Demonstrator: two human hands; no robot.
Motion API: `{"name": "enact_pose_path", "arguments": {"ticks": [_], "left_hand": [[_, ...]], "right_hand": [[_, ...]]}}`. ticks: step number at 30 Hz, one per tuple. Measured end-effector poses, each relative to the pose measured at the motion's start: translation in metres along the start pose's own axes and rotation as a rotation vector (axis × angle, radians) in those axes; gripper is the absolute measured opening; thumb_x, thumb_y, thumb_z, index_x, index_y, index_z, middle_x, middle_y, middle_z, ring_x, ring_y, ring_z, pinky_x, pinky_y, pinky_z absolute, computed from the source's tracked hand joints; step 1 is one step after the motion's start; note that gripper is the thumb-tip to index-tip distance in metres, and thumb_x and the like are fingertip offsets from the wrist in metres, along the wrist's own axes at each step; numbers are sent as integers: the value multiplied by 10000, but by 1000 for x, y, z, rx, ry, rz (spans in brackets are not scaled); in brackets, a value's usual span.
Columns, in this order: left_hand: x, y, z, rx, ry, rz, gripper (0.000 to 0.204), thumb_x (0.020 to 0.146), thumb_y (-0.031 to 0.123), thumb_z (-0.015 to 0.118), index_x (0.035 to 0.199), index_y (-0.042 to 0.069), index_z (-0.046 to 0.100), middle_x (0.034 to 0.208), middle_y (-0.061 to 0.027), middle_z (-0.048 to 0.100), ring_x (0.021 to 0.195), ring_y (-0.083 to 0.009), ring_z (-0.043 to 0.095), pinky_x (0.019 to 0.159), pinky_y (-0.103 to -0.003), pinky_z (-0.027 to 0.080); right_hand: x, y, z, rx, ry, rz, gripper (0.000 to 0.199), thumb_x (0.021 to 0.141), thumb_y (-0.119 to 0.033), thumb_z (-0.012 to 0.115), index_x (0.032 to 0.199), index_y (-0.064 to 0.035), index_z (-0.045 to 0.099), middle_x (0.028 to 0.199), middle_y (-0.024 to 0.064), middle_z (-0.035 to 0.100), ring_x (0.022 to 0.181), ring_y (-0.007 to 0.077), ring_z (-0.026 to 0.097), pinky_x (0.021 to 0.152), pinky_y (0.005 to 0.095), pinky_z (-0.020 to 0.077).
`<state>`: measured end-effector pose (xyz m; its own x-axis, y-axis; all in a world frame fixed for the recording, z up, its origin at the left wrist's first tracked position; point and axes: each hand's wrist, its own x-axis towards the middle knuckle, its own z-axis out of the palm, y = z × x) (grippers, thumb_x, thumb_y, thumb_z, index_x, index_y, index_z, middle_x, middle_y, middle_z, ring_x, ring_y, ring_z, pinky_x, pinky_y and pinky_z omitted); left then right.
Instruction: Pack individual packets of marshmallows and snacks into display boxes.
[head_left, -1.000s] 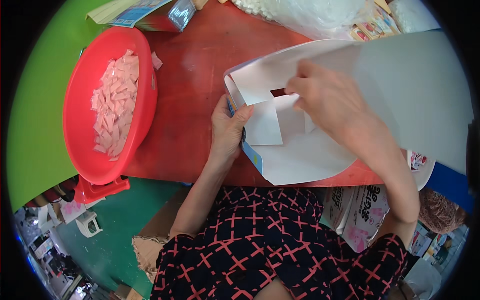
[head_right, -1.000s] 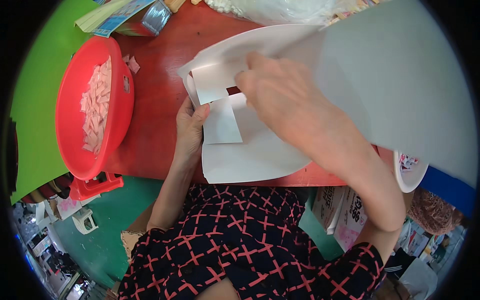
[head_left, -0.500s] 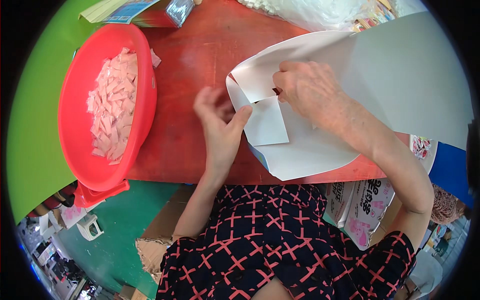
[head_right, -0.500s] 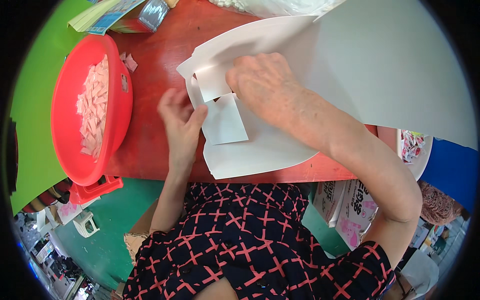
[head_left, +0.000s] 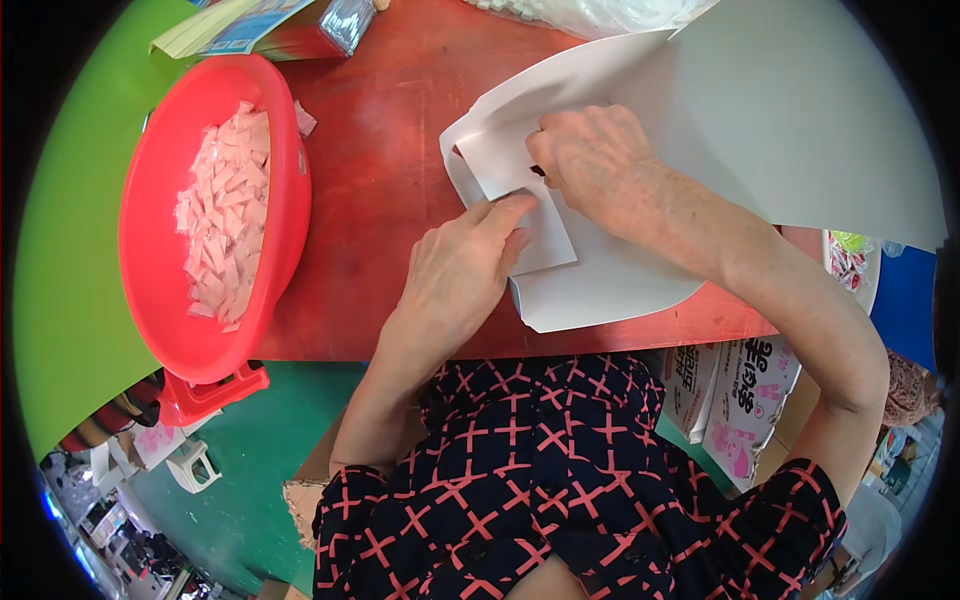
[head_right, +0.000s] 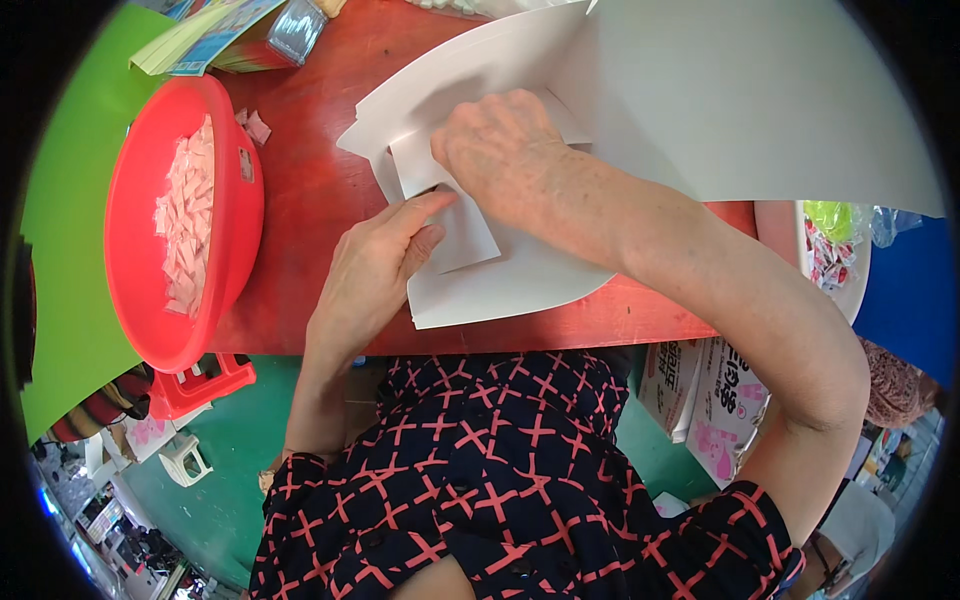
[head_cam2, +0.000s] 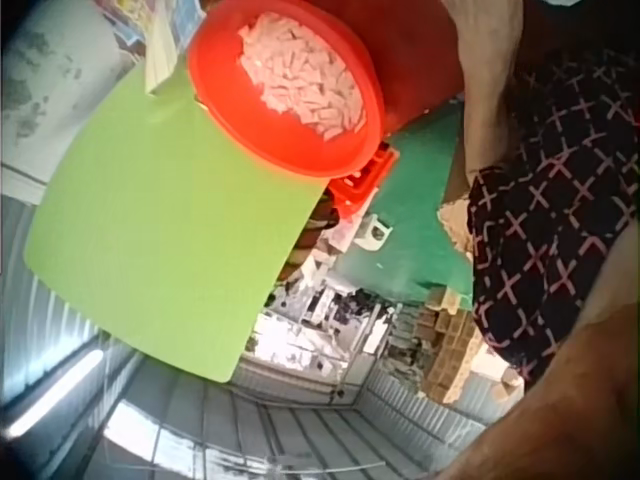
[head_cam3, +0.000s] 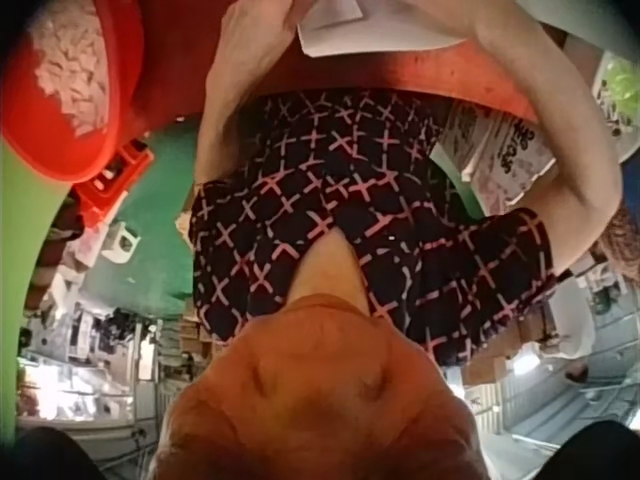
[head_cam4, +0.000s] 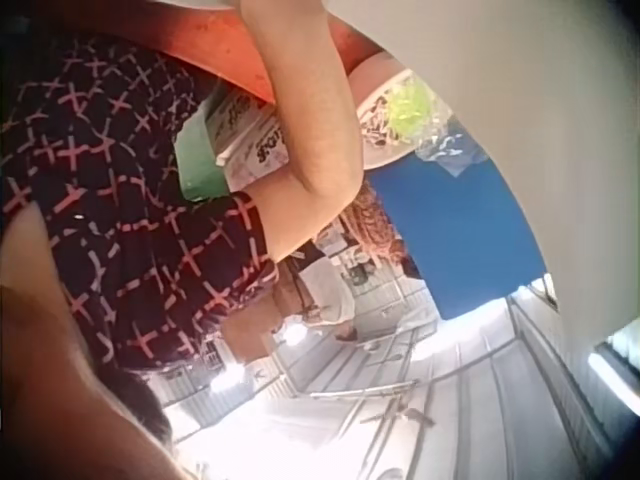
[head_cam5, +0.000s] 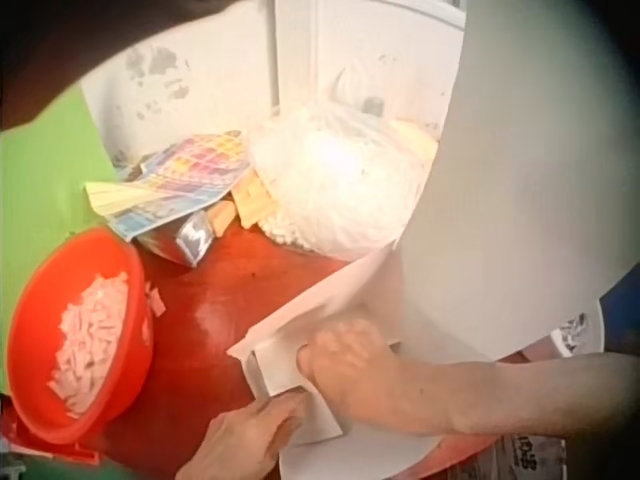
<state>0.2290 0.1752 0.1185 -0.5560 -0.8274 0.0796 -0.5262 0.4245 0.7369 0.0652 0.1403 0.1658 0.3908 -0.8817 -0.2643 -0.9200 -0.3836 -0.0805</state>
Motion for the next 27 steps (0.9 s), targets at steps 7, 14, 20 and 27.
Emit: {"name": "enact_pose_path", "arguments": {"ticks": [7, 14, 20, 27], "left_hand": [[-2, -9, 1, -101, -48, 17, 281, 778, 62, 589, 1053, 70, 530, 960, -149, 584, 779, -346, 586, 612, -412, 471], [-7, -35, 19, -475, 42, -90, 220, 719, 47, 661, 926, 59, 589, 889, -21, 526, 575, -90, 443, 515, -228, 372], [-8, -33, 20, -522, 97, -98, 179, 725, 46, 657, 896, 53, 605, 947, -16, 517, 574, -53, 423, 509, -201, 351], [-8, -48, 16, -390, -35, -86, 206, 720, 54, 664, 917, 52, 604, 883, -48, 547, 588, -98, 474, 524, -226, 382]], "right_hand": [[-6, 4, 17, -71, 265, -51, 50, 698, -54, 573, 671, -38, 612, 718, 127, 605, 672, 302, 612, 571, 392, 479], [-3, -6, -6, 70, -197, 166, 255, 759, -75, 557, 1001, -138, 608, 1042, 65, 551, 1039, 227, 506, 884, 374, 361], [-3, -4, -14, 71, -287, 124, 251, 740, -84, 606, 984, -137, 623, 1029, 54, 594, 1019, 207, 545, 823, 353, 414], [-10, 2, -1, 40, 2, 37, 130, 695, -27, 565, 786, -78, 643, 738, 99, 634, 733, 255, 631, 644, 355, 483]]}}
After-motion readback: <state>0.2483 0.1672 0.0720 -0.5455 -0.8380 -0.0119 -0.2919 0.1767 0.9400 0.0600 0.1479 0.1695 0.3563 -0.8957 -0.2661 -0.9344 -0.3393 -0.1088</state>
